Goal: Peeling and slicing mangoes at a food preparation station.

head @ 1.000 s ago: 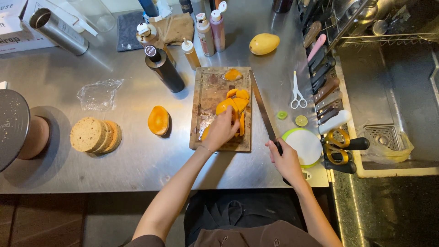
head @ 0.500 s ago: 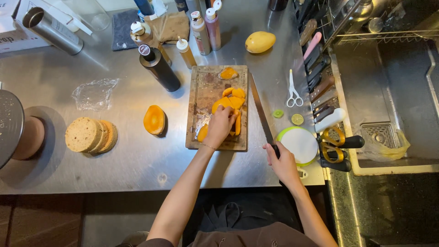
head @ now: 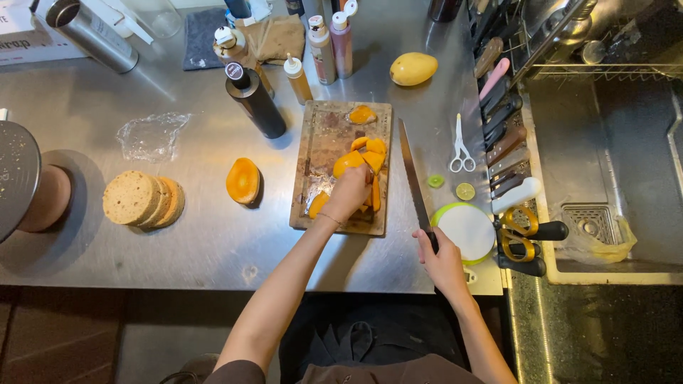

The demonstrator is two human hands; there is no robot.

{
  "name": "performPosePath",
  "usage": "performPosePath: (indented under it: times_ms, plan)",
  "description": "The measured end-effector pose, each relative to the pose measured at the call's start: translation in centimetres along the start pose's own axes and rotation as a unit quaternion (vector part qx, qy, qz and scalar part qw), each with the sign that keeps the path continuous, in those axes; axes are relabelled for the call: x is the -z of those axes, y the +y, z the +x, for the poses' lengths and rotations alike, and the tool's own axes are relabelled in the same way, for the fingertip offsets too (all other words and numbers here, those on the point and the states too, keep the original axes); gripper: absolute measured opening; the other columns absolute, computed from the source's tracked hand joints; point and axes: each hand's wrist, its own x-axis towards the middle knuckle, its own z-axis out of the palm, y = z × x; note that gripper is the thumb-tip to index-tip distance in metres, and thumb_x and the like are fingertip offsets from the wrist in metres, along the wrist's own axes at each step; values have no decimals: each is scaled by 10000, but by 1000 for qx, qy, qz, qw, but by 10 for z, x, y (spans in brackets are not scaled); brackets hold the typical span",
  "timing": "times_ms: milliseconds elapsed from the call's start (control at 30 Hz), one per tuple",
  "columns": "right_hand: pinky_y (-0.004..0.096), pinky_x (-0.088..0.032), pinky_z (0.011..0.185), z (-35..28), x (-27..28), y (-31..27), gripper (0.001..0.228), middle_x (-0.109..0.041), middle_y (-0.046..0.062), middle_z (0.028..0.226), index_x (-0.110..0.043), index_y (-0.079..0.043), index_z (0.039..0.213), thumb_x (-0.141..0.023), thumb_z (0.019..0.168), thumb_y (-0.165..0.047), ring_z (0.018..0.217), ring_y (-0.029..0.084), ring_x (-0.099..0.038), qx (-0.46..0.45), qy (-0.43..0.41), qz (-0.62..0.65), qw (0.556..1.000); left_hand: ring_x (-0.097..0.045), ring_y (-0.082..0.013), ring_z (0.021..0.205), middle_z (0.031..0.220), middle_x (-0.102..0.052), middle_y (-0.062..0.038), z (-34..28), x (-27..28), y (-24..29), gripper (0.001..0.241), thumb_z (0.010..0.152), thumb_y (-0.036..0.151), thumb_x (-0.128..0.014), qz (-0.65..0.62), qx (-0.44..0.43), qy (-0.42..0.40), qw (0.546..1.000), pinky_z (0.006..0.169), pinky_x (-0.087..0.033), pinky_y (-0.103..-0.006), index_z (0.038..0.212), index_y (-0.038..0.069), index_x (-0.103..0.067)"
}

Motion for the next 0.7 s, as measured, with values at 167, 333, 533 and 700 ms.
performPosePath:
  times_ms: [167,333,533,700]
  plan:
    - [293,-421,478,-4,-2,6,309,-561,21,575,-719,-42,1018,-567,1019,-311,487,103,-511,1,2,-5,1000,-753,-251,796,849,-752,-123,0,16,-14,102,926,29,-680,-282,126,-121,943,711,-597,-364,1014,-19,-699]
    - [315,-422,474,-9,-4,5,333,-557,38,570,-719,-42,1021,-557,1017,-334,472,133,-515,-22,6,-8,1000,-727,-238,1063,1195,-727,-114,3,43,-33,235,970,68,-673,-571,193,-147,785,938,-612,-321,1169,-55,-647]
    - [466,-503,604,-32,-27,5,391,-664,198,652,-689,-31,975,-507,1033,-372,624,370,-662,64,-62,-144,986,-602,-277,1280,1334,-624,-197,-57,143,-56,408,989,136,-654,-741,183,143,630,1078,-537,-330,1338,-60,-571]
    - [586,-512,729,-43,-82,11,396,-694,289,790,-643,-58,997,-455,1038,-404,803,509,-657,98,-153,-294,939,-650,-251,1186,1299,-627,-178,-119,165,-65,385,1011,123,-617,-678,208,345,615,1044,-549,-324,1340,-68,-560]
